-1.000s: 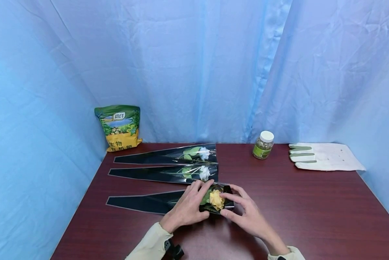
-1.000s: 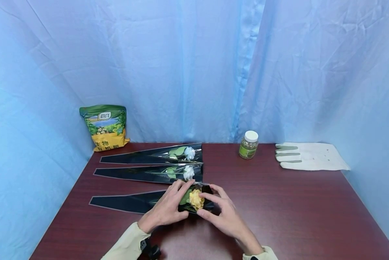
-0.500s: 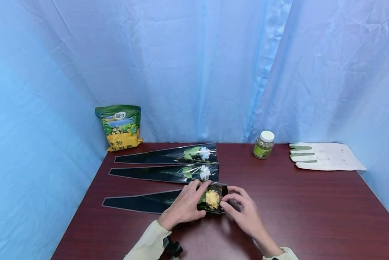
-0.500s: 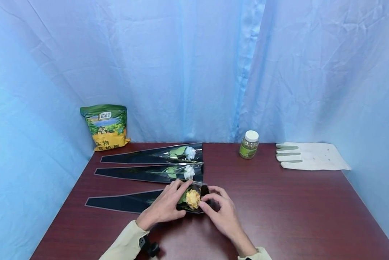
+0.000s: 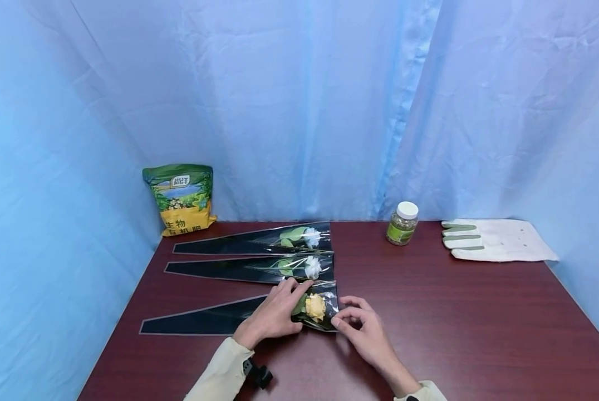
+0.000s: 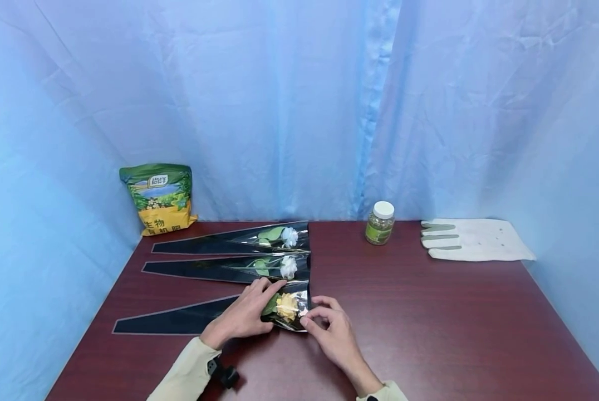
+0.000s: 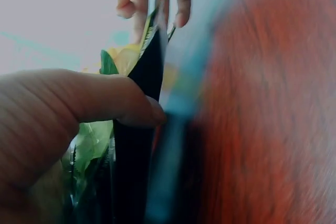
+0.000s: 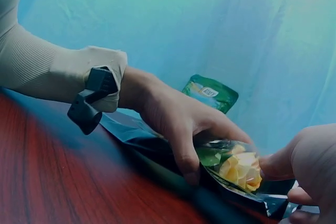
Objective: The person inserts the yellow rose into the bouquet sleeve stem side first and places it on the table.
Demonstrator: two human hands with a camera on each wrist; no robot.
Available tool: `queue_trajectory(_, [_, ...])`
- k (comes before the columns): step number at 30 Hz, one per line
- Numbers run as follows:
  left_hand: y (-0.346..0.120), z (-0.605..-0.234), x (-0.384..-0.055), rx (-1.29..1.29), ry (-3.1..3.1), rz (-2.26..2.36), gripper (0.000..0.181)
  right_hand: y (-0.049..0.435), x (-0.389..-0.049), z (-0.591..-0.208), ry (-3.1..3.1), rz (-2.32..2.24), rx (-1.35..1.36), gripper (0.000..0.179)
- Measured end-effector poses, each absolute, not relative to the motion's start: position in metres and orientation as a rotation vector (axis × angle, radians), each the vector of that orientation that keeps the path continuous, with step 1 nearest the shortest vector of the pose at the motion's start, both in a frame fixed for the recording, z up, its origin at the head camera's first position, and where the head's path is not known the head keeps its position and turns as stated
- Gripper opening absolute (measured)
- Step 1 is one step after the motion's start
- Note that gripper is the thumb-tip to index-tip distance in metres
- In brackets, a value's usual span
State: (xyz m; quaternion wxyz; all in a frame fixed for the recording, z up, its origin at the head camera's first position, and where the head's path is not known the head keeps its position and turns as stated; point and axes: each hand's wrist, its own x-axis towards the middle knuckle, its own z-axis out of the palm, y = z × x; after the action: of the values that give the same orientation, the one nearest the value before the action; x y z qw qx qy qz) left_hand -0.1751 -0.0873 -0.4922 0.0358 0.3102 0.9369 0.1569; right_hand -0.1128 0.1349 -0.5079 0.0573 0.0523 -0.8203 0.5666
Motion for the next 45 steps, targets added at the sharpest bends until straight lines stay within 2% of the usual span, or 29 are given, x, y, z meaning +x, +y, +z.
queue_trajectory(5, [-0.092,-0.493,-0.179,0.968,2.858,0.466,0.091,0.135,-0.114,-0.512,-2.518,1.867,0.143,0.005])
queue_trajectory(16, [-0.099,-0.488,-0.179,1.001,2.839,0.412,0.099,0.139,-0.116,-0.516,-2.653,1.761,0.158,0.004])
queue_trajectory(32, [-0.101,-0.481,-0.176,0.986,2.870,0.313,0.095,0.138,-0.116,-0.518,-2.692,1.673,0.151,0.004])
queue_trajectory(45, [-0.099,-0.485,-0.177,0.911,2.878,0.278,0.102,0.138,-0.118,-0.517,-2.712,1.677,0.131,0.008])
